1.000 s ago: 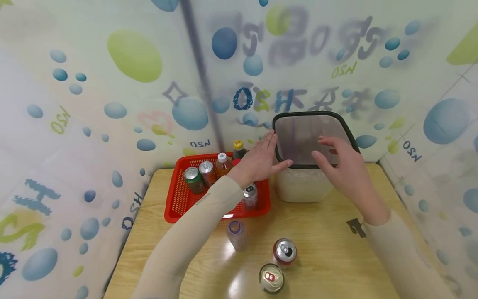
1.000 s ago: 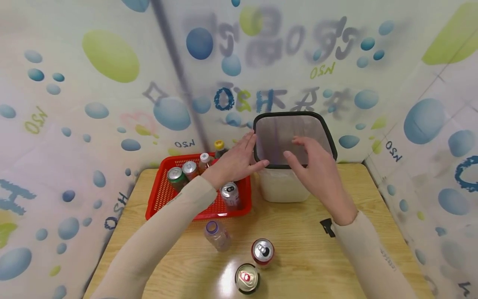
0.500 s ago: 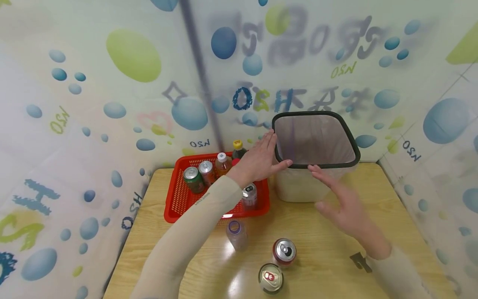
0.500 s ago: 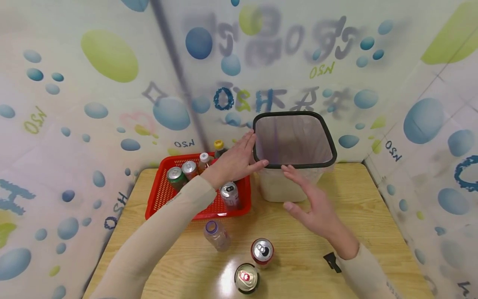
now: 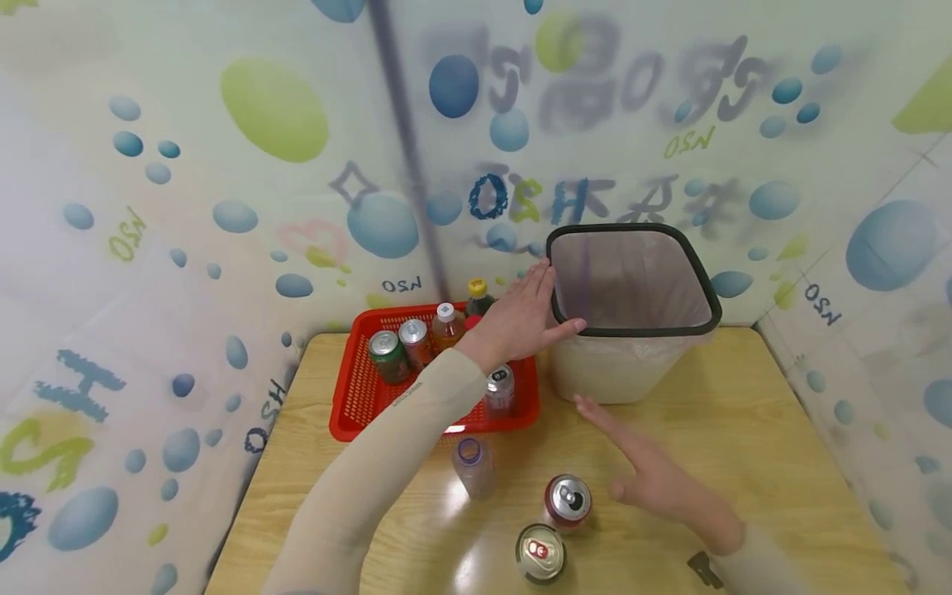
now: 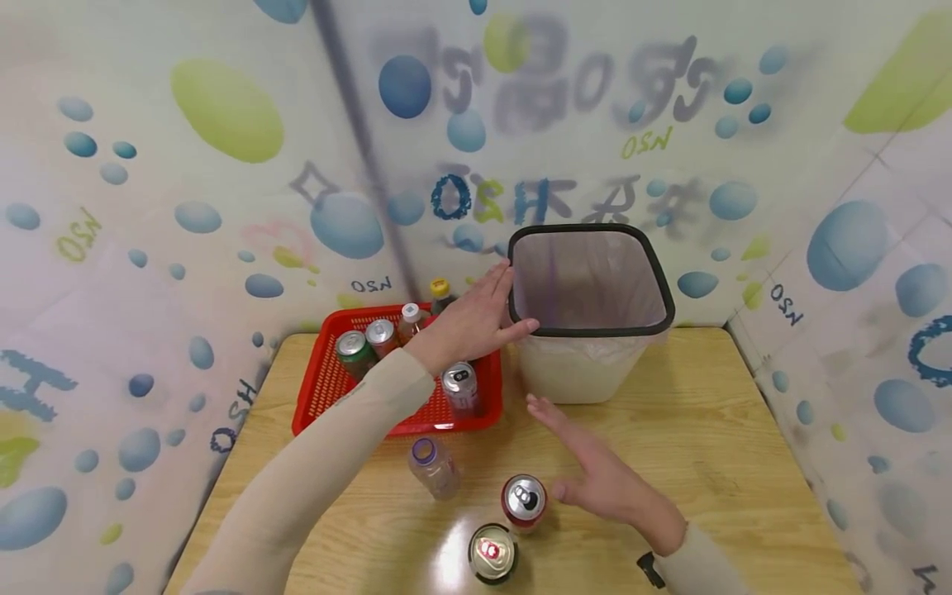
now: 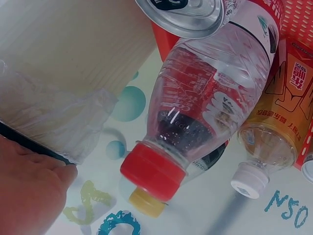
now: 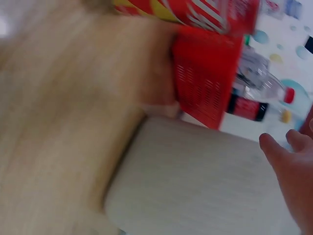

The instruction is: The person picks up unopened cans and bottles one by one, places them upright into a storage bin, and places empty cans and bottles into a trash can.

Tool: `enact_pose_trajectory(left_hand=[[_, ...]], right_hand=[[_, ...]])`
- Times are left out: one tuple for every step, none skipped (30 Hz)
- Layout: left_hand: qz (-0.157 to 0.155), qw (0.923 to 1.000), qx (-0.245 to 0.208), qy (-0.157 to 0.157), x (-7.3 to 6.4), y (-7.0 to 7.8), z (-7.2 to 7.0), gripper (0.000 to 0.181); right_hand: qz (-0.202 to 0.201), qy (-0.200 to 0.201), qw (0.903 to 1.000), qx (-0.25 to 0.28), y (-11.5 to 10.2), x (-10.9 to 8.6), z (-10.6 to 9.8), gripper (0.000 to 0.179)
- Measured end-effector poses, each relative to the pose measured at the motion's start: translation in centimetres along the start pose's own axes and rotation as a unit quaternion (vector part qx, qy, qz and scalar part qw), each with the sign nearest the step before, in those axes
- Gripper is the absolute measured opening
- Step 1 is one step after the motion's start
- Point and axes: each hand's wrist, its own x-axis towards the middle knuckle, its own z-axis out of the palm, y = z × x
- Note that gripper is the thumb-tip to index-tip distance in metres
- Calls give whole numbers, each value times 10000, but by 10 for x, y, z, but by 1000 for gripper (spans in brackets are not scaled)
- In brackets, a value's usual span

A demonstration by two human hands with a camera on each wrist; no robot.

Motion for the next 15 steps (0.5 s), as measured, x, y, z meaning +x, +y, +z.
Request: enact_pose_trajectory(left_hand=[[-3, 10000, -10, -9, 0, 0, 0, 102], [-5, 10000, -25, -13, 0, 0, 0, 102], [-8, 10000, -24, -22, 1, 0, 0, 102], [-8, 10000, -27, -30, 1, 0, 0, 102], [-10, 10000, -20, -33, 1, 0, 0, 102], [-12, 10000, -16, -34, 1, 0, 0, 101], [-13, 10000, -11, -39, 1, 1, 0, 101], [-16, 10000, -1, -51, 1, 1, 0, 101], [-15, 10000, 5, -59, 1, 1, 0, 101], [-14, 10000, 7, -61, 1, 1, 0, 101], [-20, 10000, 5, -63, 1, 1, -1, 101], [-23, 10000, 7, -63, 1, 1, -1, 101], [-29, 10000, 4, -73, 1, 1, -1, 101], [-34, 10000, 3, -75, 1, 1, -1, 101], [-40, 10000, 0, -75, 1, 1, -1, 100]], right_hand=[[68, -111, 9999, 30, 1, -2, 4, 104], [113, -195, 9997, -5, 2, -4, 7, 105], [153, -285, 9995, -35, 3, -6, 10, 107], [202, -383, 9990, -79, 5, -8, 14, 109], [292, -504, 9982, -127, 6, -9, 17, 109], [359, -623, 9973, -164, 8, -11, 20, 110], [475, -744, 9960, -169, 10, -12, 22, 110], [562, -863, 9945, -168, 11, -14, 25, 110], [648, -985, 9930, -101, 13, -15, 27, 110], [777, -1094, 9910, 4, 14, -16, 29, 111], [806, -1159, 9900, 58, 14, -16, 30, 112], [856, -1236, 9886, 116, 15, -17, 31, 111], [902, -1304, 9872, 144, 15, -17, 32, 111], [914, -1365, 9863, 178, 15, -17, 33, 109], [975, -1419, 9849, 208, 15, -17, 34, 107]])
